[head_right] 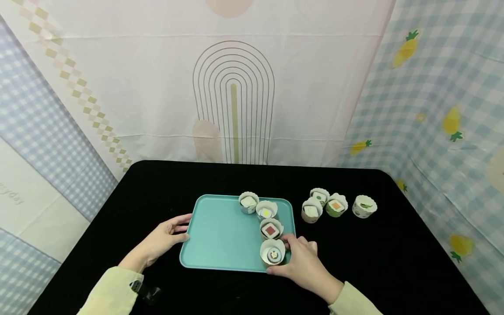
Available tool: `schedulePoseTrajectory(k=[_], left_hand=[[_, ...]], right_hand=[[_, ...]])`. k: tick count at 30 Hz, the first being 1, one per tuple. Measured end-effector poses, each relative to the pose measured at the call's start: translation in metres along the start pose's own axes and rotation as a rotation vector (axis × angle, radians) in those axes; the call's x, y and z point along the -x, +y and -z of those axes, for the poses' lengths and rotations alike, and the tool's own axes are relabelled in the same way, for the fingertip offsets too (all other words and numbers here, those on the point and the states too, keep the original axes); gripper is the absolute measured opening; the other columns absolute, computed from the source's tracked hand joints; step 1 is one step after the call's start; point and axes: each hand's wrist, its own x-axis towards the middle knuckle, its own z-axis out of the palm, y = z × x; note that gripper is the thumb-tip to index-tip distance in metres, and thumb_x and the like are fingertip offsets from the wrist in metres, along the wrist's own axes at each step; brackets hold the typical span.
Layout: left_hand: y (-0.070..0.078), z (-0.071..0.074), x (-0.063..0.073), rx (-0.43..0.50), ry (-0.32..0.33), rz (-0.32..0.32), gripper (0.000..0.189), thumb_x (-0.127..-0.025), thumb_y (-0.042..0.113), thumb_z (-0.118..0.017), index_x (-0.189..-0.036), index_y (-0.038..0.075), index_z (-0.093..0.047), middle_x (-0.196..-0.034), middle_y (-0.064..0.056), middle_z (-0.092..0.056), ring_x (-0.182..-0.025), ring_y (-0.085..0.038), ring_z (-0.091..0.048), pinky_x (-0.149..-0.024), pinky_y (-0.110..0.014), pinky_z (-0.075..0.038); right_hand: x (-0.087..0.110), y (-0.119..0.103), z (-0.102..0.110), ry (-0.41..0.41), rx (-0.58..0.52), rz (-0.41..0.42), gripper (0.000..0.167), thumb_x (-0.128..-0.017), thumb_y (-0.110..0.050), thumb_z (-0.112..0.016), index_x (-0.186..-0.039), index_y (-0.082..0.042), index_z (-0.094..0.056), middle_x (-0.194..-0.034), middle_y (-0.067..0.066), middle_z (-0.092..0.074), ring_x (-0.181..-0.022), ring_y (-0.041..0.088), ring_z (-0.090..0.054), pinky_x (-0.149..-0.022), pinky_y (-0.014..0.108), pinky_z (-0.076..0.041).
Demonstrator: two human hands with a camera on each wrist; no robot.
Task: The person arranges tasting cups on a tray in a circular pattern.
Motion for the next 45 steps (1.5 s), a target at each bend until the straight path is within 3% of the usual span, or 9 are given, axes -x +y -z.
schedulePoseTrajectory(k=[9,22,45], left_hand=[[0.003,0.0,0.001,-0.005,0.003,-0.002,0.059,-0.09,0.007,-0.067,-0.143,0.024,-0.048,-0.134,0.001,-0.053,-0.118,-0.02,-0.053,-0.098,-0.052,-0.043],[-0.001,0.001,0.002,0.012,-0.011,0.002,0.059,-0.091,0.007,-0.066,-0.144,0.024,-0.047,-0.133,-0.001,-0.054,-0.118,-0.021,-0.053,-0.098,-0.051,-0.044],[-0.001,0.0,0.0,0.008,-0.005,0.002,0.058,-0.091,0.007,-0.066,-0.143,0.024,-0.048,-0.133,0.0,-0.054,-0.118,-0.02,-0.054,-0.098,-0.051,-0.044]], right_hand=[[0.0,-0.002,0.003,-0.024,-0.014,0.002,0.05,-0.062,-0.05,-0.088,-0.094,-0.021,-0.062,-0.084,-0.013,-0.056,-0.079,0.011,-0.049,-0.078,0.038,-0.024],[-0.008,-0.01,-0.007,-0.024,-0.011,0.038,0.049,-0.062,-0.054,-0.085,-0.089,-0.02,-0.063,-0.081,-0.014,-0.056,-0.075,0.011,-0.047,-0.073,0.038,-0.024],[-0.01,-0.012,-0.008,-0.028,-0.029,0.076,0.03,-0.069,-0.05,-0.082,-0.081,-0.028,-0.066,-0.075,-0.021,-0.061,-0.072,0.007,-0.05,-0.075,0.038,-0.023]])
